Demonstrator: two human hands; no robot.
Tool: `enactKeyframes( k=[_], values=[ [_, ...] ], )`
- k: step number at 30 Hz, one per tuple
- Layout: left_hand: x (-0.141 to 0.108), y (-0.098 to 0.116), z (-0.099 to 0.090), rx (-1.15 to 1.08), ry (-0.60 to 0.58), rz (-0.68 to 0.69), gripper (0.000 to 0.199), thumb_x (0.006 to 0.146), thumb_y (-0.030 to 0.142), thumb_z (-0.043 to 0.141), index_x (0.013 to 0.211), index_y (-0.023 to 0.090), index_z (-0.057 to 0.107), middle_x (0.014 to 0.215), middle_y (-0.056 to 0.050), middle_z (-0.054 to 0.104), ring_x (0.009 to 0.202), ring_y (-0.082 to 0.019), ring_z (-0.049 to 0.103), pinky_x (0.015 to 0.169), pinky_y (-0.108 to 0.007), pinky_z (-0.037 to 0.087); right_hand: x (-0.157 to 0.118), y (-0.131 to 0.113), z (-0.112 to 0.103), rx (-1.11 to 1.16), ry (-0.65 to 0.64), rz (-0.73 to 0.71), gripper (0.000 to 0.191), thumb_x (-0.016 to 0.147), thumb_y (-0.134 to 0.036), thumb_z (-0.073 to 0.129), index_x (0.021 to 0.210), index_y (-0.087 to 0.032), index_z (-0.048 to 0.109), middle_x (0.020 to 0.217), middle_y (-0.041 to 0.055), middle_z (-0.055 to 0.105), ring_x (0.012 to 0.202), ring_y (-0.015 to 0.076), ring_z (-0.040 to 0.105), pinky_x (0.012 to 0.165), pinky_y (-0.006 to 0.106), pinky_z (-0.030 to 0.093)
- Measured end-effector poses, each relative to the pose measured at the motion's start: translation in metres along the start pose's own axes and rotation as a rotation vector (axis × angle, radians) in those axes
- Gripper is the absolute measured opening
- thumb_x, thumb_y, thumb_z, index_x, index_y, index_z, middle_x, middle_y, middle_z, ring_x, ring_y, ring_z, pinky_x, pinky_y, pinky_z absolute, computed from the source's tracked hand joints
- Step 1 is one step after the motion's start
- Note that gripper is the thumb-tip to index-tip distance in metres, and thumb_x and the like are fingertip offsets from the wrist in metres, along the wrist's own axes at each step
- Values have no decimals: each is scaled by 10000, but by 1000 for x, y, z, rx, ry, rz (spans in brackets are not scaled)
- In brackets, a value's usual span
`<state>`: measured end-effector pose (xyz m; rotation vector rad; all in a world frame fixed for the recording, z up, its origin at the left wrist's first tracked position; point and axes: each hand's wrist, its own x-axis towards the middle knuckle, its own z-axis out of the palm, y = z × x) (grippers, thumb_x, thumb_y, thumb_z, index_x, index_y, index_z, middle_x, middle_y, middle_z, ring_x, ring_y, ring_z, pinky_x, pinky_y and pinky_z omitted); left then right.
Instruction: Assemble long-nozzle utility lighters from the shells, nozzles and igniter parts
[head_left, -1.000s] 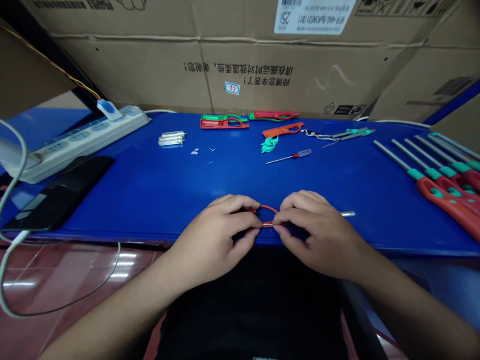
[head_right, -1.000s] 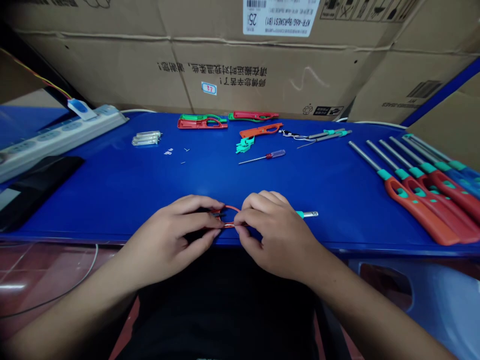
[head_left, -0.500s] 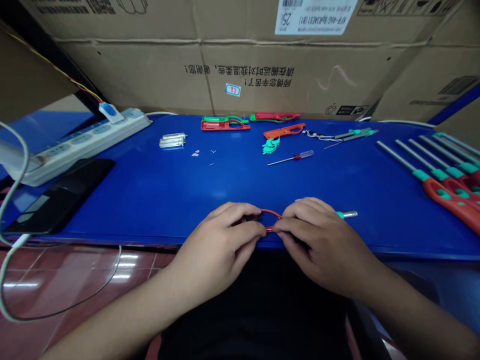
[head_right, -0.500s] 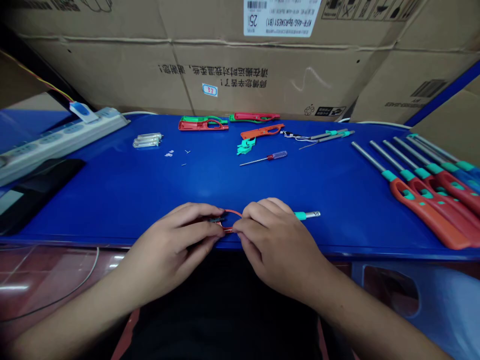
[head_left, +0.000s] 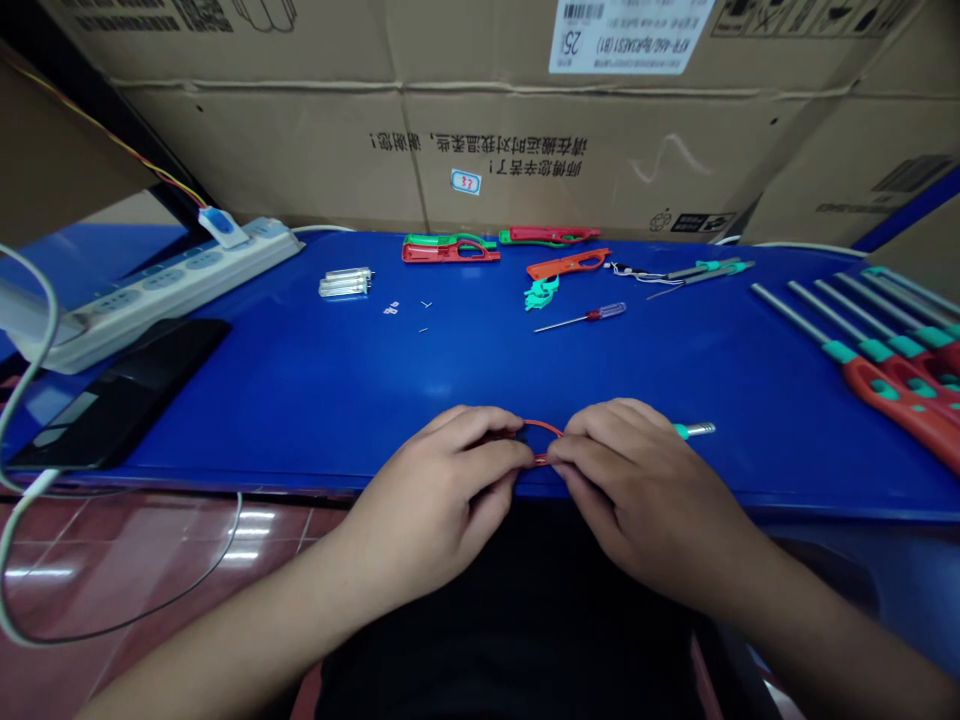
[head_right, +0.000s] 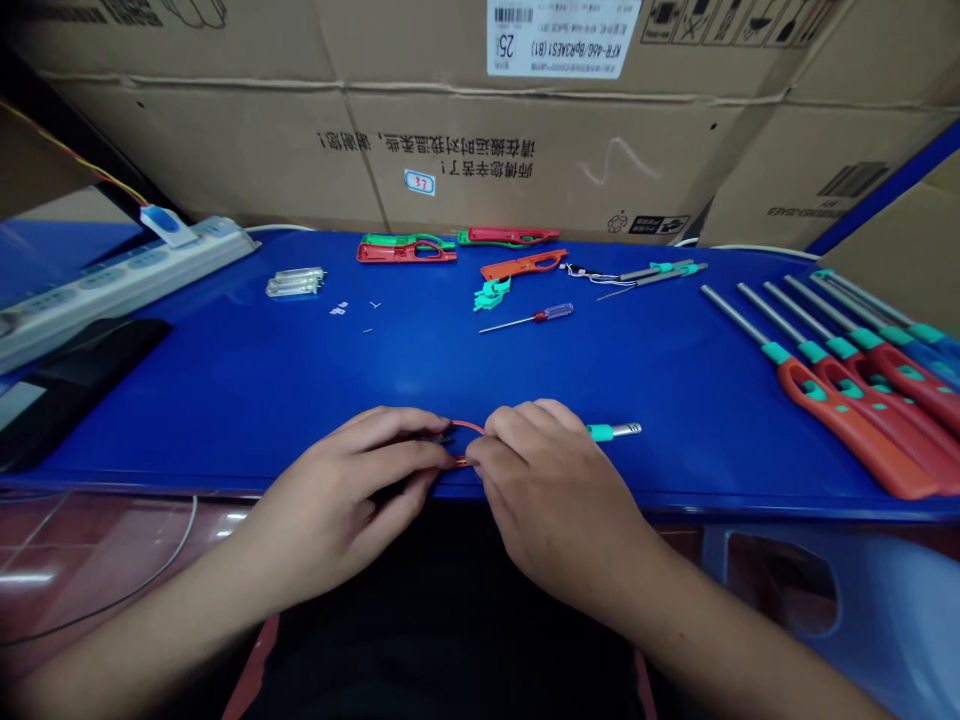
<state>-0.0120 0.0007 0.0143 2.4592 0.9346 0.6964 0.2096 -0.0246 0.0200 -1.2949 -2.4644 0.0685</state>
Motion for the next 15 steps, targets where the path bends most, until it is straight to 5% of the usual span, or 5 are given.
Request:
enactKeyframes(
  k=[15],
  values=[
    [-3, 4, 0, 6, -26, -18, 244, 978, 136, 501, 1104, 217, 695, 1295, -36, 620, 1168, -177, 582, 1001, -333, 512, -8, -1, 6, 188, 74, 61, 159, 934, -125, 543, 960, -222, 666, 914, 24, 627, 865, 181, 523, 813, 372, 401]
  ],
)
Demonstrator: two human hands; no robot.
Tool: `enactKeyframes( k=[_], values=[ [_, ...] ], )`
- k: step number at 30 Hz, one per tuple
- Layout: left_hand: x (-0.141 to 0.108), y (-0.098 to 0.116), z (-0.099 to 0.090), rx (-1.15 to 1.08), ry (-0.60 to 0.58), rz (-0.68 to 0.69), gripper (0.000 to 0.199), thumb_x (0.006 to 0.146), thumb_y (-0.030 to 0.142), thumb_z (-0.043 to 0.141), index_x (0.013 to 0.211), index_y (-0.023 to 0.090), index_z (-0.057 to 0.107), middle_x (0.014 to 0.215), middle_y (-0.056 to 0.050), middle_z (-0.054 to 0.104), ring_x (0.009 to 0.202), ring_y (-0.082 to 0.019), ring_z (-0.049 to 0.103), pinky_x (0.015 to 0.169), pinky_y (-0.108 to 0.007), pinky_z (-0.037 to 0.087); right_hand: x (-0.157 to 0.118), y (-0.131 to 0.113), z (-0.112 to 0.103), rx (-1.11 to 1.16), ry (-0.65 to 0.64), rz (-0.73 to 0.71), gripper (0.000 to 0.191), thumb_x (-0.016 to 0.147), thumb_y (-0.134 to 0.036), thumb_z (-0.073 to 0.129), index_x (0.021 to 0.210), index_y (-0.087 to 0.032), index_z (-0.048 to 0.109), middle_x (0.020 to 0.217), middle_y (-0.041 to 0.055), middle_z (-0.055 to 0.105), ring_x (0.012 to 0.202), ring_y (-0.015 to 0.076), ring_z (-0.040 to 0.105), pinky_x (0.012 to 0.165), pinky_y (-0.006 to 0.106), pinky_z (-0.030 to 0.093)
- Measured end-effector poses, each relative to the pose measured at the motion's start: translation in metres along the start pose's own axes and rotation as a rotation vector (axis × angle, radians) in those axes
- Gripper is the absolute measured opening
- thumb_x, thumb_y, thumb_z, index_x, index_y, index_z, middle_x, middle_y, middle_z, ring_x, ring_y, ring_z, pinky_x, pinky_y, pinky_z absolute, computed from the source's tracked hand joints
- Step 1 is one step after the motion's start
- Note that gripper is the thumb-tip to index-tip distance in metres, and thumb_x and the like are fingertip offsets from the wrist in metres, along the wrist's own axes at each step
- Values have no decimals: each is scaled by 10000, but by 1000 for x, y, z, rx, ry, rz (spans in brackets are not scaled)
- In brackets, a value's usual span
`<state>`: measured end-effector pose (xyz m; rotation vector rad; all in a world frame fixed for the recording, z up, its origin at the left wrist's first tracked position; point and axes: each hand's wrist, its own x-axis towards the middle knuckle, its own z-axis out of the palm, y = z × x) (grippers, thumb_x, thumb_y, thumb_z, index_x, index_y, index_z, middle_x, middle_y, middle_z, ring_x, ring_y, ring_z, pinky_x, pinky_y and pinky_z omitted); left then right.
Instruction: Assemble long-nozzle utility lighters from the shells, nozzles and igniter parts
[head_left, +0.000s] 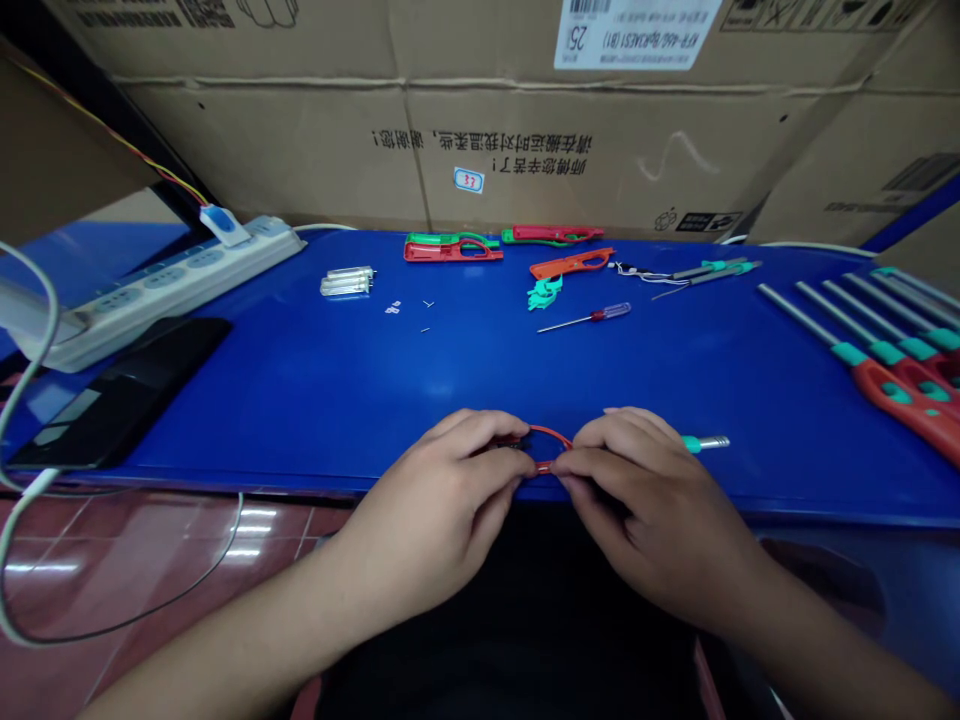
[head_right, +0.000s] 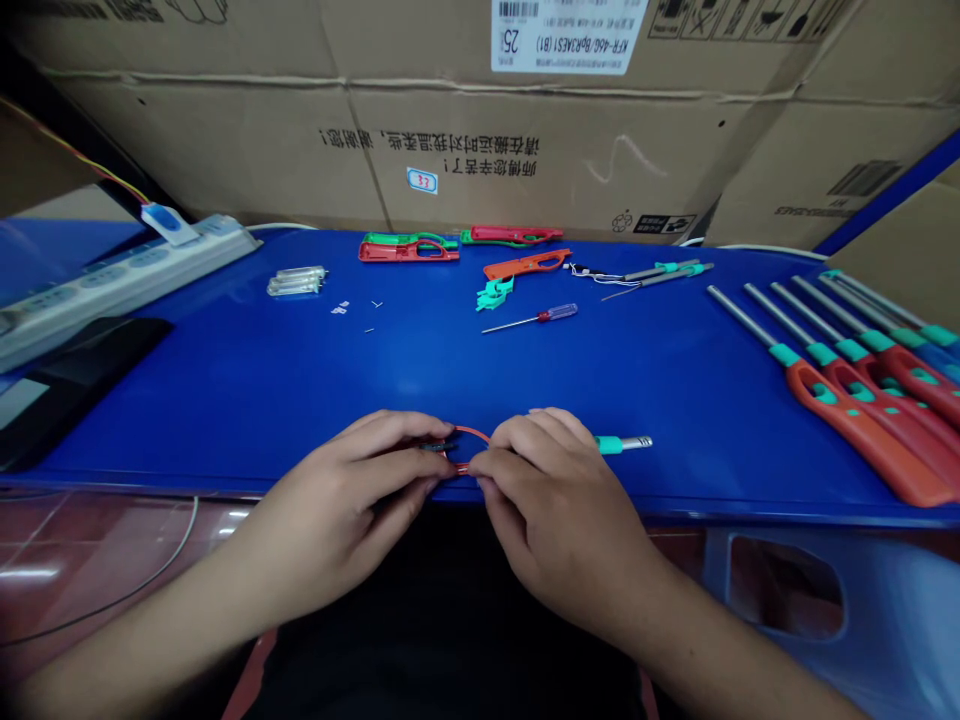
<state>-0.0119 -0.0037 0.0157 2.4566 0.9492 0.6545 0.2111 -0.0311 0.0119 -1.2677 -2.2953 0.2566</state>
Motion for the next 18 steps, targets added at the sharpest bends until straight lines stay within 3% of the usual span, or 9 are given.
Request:
enactKeyframes(
  k=[5, 10, 14, 18],
  values=[
    [2, 1, 0, -30, -20, -43, 215, 982, 154, 503, 1076, 229, 682, 1268, -18, 623, 1170, -166, 576, 1007, -318, 500, -1, -3, 0, -20, -5, 31, 136, 934, -140, 547, 936, -209, 664, 900, 28, 619, 860, 185, 523, 817, 369, 399],
    [2, 1, -2, -69, -51, -71, 155, 980, 151, 495, 1017, 221, 629, 1220, -12, 630, 1163, -155, 575, 994, -303, 490, 2, -5, -2, -180, -28, -29, 165, 935, -139, 522, 932, -174, 683, 876, 58, 614, 838, 215, 526, 894, 443, 392],
    [1, 1, -10, -76, -82, -86, 204, 913, 111, 552, 1079, 228, 567, 1214, 2, 629, 1111, -131, 599, 956, -270, 497, 7, -8, -4, -258, -62, -44, 186, 901, -102, 520, 916, -166, 694, 857, 67, 608, 793, 226, 514, 761, 407, 403],
    [-4, -3, -18, 5, -63, -51, 308, 895, 108, 569, 1170, 245, 542, 1254, -1, 624, 1161, -142, 586, 986, -291, 483, 8, -8, -3, -272, -70, -23, 192, 897, -93, 520, 938, -169, 692, 894, 67, 620, 793, 220, 521, 744, 393, 410]
  ],
)
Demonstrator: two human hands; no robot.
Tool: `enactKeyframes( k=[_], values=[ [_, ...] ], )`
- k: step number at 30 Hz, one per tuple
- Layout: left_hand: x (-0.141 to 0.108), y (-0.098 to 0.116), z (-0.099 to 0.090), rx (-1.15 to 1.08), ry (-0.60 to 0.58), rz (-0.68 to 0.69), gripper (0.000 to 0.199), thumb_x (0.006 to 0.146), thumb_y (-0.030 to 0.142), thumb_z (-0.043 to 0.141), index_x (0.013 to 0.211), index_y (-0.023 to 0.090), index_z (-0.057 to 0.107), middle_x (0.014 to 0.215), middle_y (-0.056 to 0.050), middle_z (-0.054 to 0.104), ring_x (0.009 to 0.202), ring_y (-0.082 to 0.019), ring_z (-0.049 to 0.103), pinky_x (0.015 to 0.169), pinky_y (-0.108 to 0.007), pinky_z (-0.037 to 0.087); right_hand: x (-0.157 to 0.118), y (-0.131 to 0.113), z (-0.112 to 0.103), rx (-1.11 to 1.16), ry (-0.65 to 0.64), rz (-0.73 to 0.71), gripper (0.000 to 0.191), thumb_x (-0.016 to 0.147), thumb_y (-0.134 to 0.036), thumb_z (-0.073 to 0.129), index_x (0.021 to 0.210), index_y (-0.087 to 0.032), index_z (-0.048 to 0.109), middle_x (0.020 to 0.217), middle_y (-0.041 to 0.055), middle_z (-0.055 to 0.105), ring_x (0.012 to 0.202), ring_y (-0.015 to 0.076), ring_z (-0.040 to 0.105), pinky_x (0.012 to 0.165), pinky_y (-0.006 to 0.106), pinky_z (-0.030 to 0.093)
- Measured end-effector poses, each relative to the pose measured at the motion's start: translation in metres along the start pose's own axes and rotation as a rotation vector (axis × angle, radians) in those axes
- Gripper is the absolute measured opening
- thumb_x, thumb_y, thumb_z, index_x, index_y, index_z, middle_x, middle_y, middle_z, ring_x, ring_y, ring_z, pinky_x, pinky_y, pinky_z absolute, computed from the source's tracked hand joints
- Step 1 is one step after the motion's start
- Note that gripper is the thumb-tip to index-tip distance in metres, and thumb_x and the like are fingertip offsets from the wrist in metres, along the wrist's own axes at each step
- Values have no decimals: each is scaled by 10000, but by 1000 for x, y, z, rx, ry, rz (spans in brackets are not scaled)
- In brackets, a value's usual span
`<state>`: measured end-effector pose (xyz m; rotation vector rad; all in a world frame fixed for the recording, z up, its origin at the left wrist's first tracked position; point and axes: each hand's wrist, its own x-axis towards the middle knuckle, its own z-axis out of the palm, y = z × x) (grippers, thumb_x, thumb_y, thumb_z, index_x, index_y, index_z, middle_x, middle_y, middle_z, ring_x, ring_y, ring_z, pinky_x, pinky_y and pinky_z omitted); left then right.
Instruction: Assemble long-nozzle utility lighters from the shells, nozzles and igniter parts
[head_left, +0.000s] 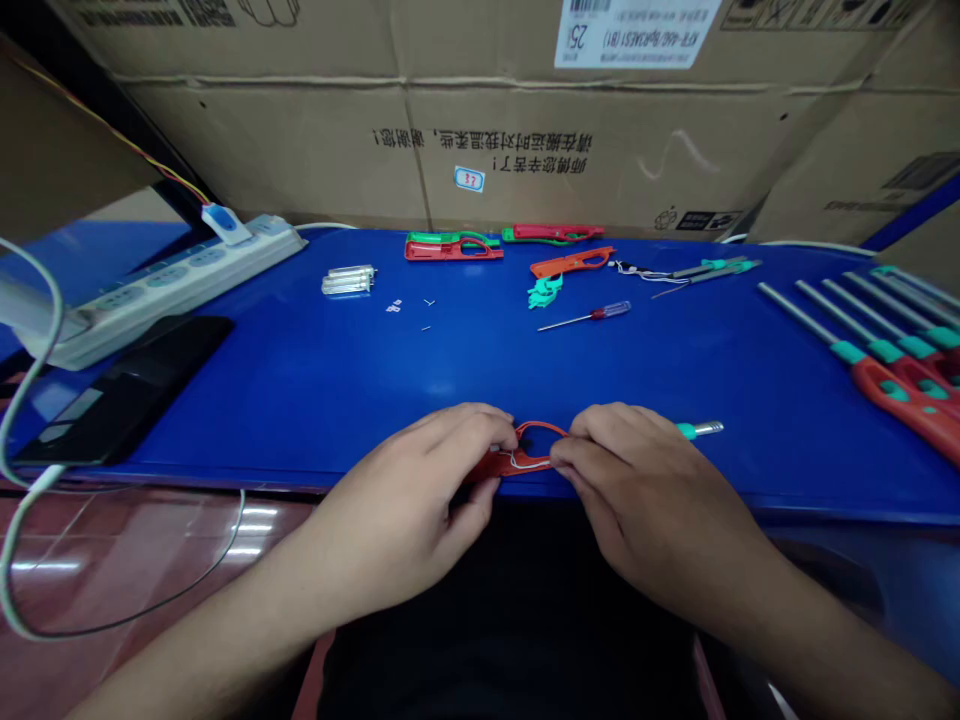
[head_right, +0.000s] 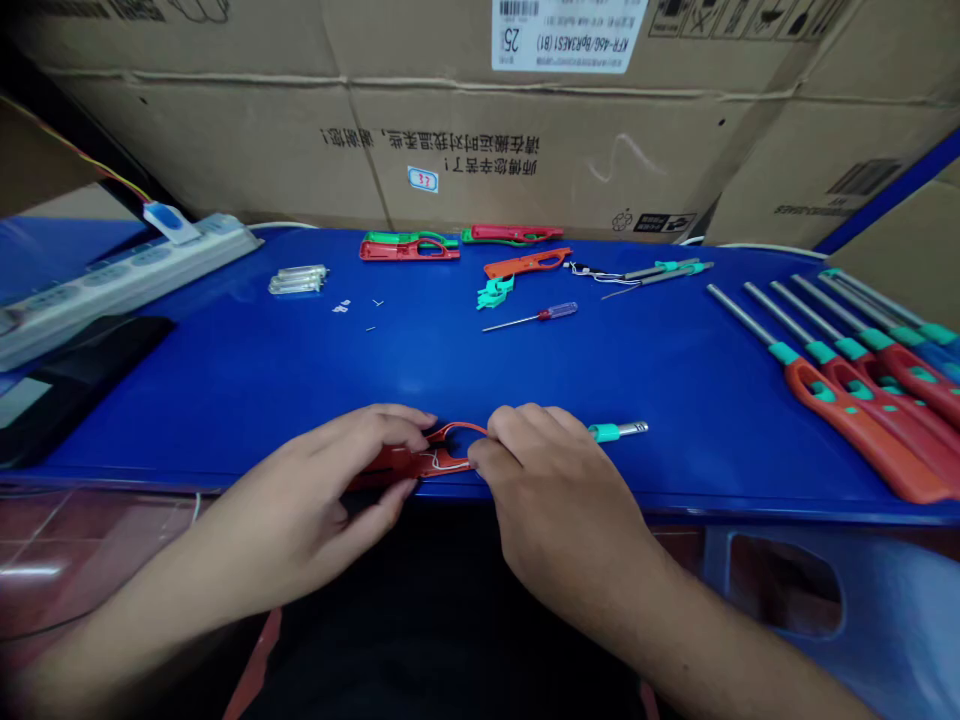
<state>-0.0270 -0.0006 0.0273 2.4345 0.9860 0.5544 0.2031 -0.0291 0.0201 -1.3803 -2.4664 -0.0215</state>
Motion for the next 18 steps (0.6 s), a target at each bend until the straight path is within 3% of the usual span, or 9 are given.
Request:
enactKeyframes(
  k=[4, 9, 12, 16, 18],
  values=[
    [-8, -6, 0, 96, 78, 8, 174, 924, 182, 592, 1086, 246, 607, 1258, -21, 625, 1203, -194, 558, 1020, -367, 460, 0, 2, 2, 26, 2, 17, 195, 933, -115, 497, 936, -178, 681, 897, 61, 616, 822, 219, 540, 745, 385, 414],
    [-17, -14, -8, 110, 130, -29, 175, 916, 241, 630, 1090, 244, 636, 1265, -41, 626, 1176, -215, 574, 997, -376, 478, 1, 8, 2, 140, -7, 26, 163, 973, -178, 491, 945, -199, 651, 938, 51, 623, 855, 203, 549, 780, 381, 419],
    [-27, -24, -25, 95, 140, -63, 170, 904, 279, 653, 1073, 266, 650, 1258, -24, 631, 1126, -201, 615, 971, -348, 501, 0, 11, 1, 193, 4, 26, 111, 965, -202, 522, 982, -217, 631, 976, 43, 635, 894, 200, 565, 816, 386, 425],
    [-44, -44, -53, 185, 318, -197, 131, 899, 332, 657, 1009, 260, 668, 1151, -16, 677, 1028, -193, 660, 897, -315, 520, -1, 15, -2, 219, 44, 32, 155, 940, -233, 574, 1093, -236, 601, 1049, 41, 652, 966, 208, 583, 875, 404, 432],
    [-44, -54, -69, 271, 346, -258, 159, 915, 369, 625, 984, 235, 674, 1094, -32, 697, 992, -200, 662, 823, -301, 519, 2, 15, -3, 209, 64, 42, 198, 928, -249, 595, 1126, -240, 596, 1065, 41, 659, 976, 210, 589, 886, 407, 435]
  ],
)
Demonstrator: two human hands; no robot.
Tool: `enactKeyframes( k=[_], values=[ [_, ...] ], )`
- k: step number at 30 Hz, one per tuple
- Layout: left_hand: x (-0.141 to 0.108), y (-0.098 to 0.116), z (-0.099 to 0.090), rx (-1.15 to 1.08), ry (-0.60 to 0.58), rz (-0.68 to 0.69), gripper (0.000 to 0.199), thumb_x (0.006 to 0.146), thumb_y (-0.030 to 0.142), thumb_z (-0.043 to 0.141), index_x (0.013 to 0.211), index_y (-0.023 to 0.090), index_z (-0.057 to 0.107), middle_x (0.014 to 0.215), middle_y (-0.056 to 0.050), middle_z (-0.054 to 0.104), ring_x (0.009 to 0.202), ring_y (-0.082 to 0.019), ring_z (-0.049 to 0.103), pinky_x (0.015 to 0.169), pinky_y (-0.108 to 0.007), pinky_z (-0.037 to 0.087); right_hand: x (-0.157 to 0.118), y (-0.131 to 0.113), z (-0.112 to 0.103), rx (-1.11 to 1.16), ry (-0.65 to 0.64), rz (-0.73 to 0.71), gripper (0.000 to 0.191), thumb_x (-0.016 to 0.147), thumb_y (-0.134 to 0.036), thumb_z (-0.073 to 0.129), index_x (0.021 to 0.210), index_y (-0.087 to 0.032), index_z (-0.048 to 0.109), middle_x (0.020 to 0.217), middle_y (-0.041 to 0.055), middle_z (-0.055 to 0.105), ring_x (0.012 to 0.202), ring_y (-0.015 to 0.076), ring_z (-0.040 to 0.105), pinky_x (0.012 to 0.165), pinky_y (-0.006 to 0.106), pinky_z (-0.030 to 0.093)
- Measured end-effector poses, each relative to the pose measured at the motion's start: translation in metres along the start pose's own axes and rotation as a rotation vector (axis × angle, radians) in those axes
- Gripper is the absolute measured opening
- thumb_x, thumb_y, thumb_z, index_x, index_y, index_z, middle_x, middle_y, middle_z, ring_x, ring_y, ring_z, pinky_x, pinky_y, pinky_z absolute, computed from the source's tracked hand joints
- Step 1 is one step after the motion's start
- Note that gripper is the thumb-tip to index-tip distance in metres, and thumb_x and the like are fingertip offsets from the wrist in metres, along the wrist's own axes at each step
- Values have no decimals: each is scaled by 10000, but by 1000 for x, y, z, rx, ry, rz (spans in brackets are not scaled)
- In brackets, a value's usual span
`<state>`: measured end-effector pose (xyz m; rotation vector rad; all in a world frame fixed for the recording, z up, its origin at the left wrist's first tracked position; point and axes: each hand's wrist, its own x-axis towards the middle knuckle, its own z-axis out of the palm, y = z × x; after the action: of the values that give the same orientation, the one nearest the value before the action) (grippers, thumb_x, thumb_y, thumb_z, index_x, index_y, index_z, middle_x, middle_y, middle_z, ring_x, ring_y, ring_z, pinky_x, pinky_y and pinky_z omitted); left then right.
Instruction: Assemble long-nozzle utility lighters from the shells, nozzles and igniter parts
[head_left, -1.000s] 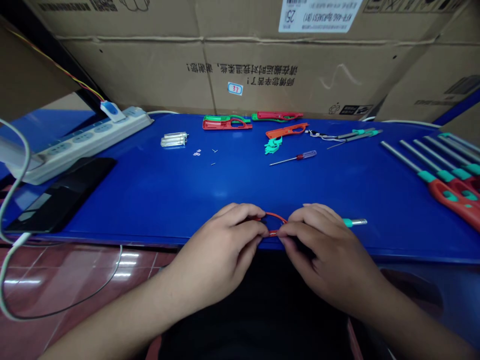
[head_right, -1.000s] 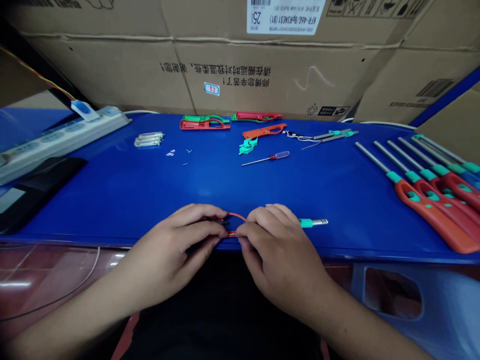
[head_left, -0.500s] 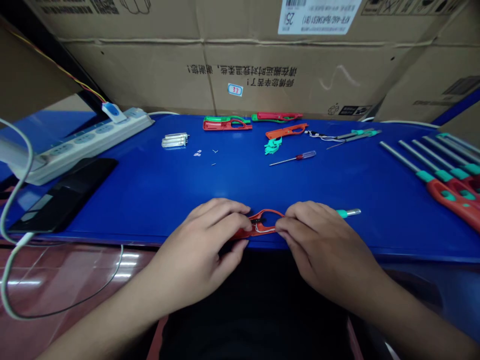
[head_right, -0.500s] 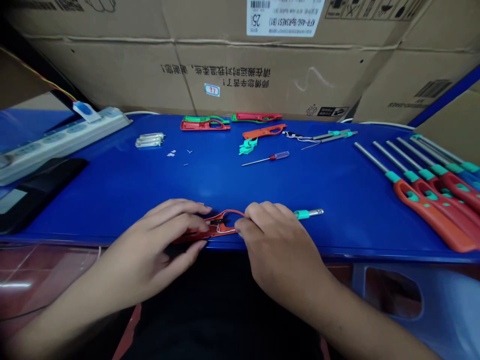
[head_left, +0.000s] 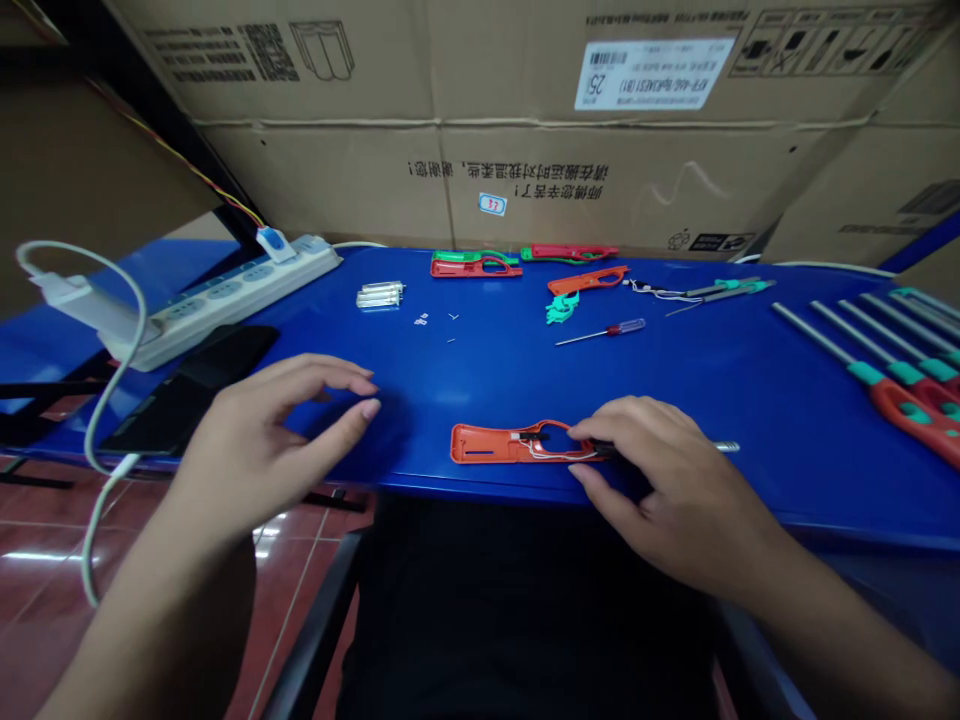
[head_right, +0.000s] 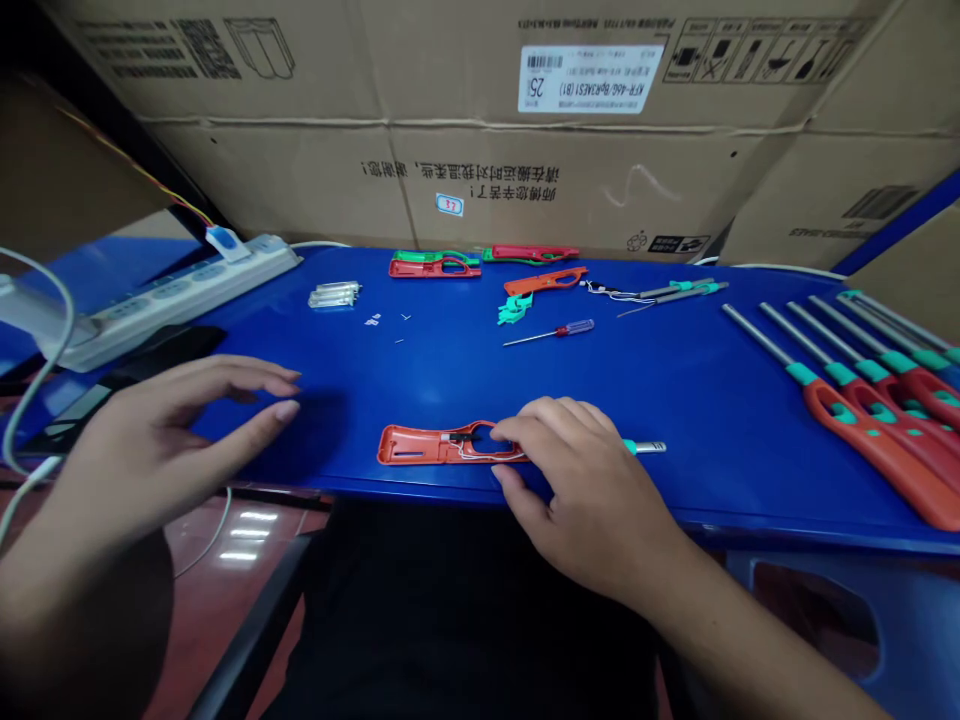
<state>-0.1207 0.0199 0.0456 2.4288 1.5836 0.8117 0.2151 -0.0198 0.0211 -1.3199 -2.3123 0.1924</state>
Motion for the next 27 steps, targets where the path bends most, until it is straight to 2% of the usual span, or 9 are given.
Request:
enactKeyframes(
  k=[2, 4, 7, 10, 12, 15, 20, 23, 27],
  values=[
    [21, -9, -9, 158, -55, -6, 227, 909, 403, 616, 1009, 213, 689, 1069, -49, 713, 951, -209, 657, 797, -305, 498, 6, -1, 0, -25, -20, -10, 208, 922, -260, 596, 1129, -240, 607, 1067, 42, 666, 967, 215, 593, 886, 414, 436],
    [55, -15, -15, 311, -145, -10, 253, 908, 389, 586, 1024, 204, 714, 1017, -53, 734, 888, -206, 647, 811, -318, 473, 16, -1, 2, -48, -73, -23, 217, 923, -255, 579, 1135, -236, 621, 1071, 46, 672, 957, 220, 598, 888, 420, 438],
    [114, -21, -17, 598, -297, -182, 350, 898, 356, 557, 1171, 193, 704, 1002, -74, 717, 804, -199, 584, 757, -312, 436, 30, 3, 3, -60, -134, -11, 261, 923, -235, 555, 1172, -225, 631, 1091, 56, 680, 968, 224, 612, 902, 422, 445],
    [153, -27, -10, 635, -351, -235, 331, 879, 325, 560, 1114, 173, 737, 942, -82, 693, 741, -185, 518, 735, -311, 418, 39, 11, 1, -81, -125, 8, 360, 912, -197, 543, 1266, -231, 603, 1125, 62, 680, 1008, 232, 623, 936, 433, 445],
    [160, -33, -1, 634, -395, -241, 304, 876, 341, 574, 1050, 167, 753, 889, -66, 682, 722, -165, 493, 734, -286, 415, 39, 16, -3, -98, -113, 13, 421, 899, -193, 557, 1317, -242, 576, 1156, 64, 668, 1046, 240, 619, 963, 447, 439],
    [151, -41, 9, 641, -403, -267, 357, 909, 393, 547, 1111, 158, 724, 930, -73, 681, 769, -171, 507, 751, -275, 420, 36, 19, -7, -81, -105, 28, 424, 888, -245, 598, 1312, -247, 581, 1183, 68, 649, 1075, 248, 611, 976, 454, 441],
    [146, -50, 15, 631, -446, -263, 361, 871, 429, 596, 1064, 156, 732, 982, -101, 710, 842, -222, 587, 784, -296, 438, 43, 12, -7, -7, -115, 16, 266, 912, -289, 599, 1160, -245, 683, 1131, 61, 643, 1057, 234, 600, 975, 441, 441],
    [155, -55, 16, 590, -500, -250, 320, 834, 422, 629, 975, 165, 758, 952, -104, 732, 828, -240, 632, 775, -299, 454, 59, 10, -6, 29, -187, -29, 192, 907, -255, 603, 1056, -245, 724, 1060, 48, 645, 1002, 212, 600, 944, 414, 443],
    [158, -54, 11, 517, -544, -221, 264, 773, 399, 660, 871, 177, 762, 831, -94, 737, 736, -252, 658, 727, -319, 475, 78, 10, -8, 24, -349, -26, 170, 852, -241, 657, 999, -246, 742, 997, 43, 642, 918, 205, 591, 852, 381, 455]
  ],
)
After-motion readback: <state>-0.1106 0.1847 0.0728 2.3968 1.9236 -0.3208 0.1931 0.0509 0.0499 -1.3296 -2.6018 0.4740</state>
